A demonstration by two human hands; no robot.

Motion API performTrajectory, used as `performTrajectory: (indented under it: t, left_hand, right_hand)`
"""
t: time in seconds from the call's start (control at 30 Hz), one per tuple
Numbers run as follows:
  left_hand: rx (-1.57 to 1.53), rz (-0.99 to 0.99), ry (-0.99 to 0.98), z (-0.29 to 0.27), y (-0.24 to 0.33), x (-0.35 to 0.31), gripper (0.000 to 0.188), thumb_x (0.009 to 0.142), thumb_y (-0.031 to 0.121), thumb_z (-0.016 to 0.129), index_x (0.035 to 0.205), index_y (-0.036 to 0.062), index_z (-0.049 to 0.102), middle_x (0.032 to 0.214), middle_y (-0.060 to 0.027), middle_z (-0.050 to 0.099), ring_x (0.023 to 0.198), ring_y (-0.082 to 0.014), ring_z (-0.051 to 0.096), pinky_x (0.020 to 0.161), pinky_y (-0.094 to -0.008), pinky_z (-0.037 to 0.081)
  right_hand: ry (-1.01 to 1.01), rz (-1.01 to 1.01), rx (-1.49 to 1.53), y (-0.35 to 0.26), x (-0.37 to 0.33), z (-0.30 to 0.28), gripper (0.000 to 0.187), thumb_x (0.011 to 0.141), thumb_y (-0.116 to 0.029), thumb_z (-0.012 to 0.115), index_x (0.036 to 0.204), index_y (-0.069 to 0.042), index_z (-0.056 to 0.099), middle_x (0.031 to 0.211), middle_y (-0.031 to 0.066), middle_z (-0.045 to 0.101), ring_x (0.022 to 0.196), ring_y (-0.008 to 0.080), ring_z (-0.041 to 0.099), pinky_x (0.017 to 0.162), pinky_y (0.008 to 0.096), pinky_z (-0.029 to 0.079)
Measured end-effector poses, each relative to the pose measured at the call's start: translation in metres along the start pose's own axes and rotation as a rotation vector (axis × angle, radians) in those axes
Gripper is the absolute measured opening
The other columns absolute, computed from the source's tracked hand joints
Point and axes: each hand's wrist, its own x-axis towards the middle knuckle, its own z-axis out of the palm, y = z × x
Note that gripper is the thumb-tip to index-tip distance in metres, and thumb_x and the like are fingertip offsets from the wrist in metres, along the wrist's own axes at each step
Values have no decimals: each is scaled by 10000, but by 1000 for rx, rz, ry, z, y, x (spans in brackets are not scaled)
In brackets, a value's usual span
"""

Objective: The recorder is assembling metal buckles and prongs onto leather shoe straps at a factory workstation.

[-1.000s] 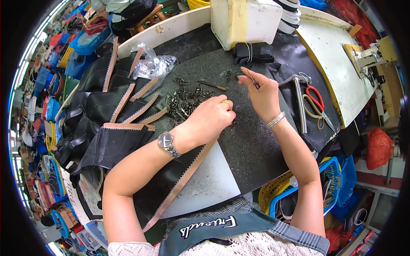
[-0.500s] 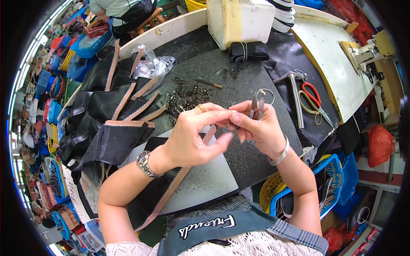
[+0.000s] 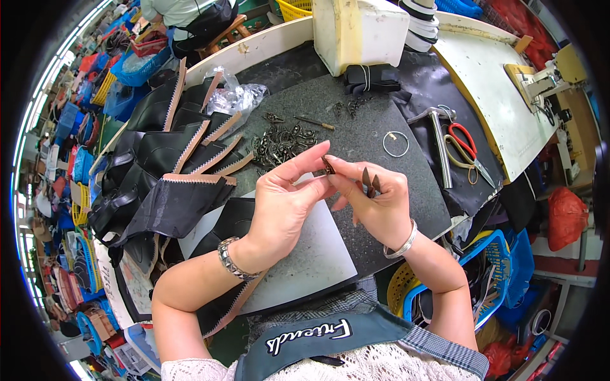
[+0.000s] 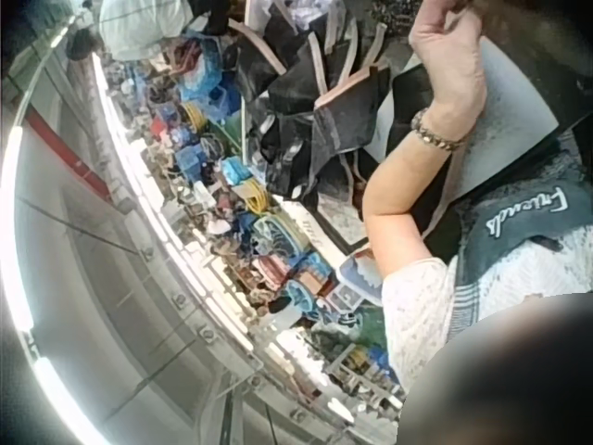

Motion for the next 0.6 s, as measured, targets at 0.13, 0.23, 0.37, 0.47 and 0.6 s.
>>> performTrajectory:
  t: [0.13,0.23,0.37,0.47,0.6]
  left_hand:
    - [-28,79,26,3,-1,1,374,856,-33,627,1221,23,574,1074,-90,622,918,-145,622,851,-306,538]
    - [-83,-21,32,-8,-4,7,255,871,-3,625,1124,-9,592,1044,-99,630,888,-157,629,847,-324,540]
    - [-67,-102,-33,-6,5,4,134,892,4,595,1020,-29,572,994,-126,650,938,-214,651,839,-354,552]
    - [-27,-96,-38,-6,14,2,92,901,8,584,980,-35,565,991,-158,654,915,-234,666,798,-352,570]
    - [83,-75,-11,-2,19,3,109,900,12,588,986,-55,581,932,-173,666,825,-231,684,755,-342,582]
  right_hand:
    - [2,112,109,-3,4,1,218,862,-41,650,1077,-29,676,769,40,664,555,76,612,460,191,456]
    - [11,151,167,2,5,5,206,870,-65,646,1068,-14,660,745,45,647,560,93,617,465,207,450]
    - [85,-81,-44,4,5,-1,230,910,-116,595,1109,-4,574,709,87,622,568,193,623,502,291,460]
    - [101,-279,-416,-1,5,-8,237,885,-129,606,1084,-22,536,721,101,594,599,264,605,529,343,462]
    - [117,-557,-754,-12,7,-11,266,763,-61,681,1009,-17,592,775,93,611,643,246,606,537,329,474]
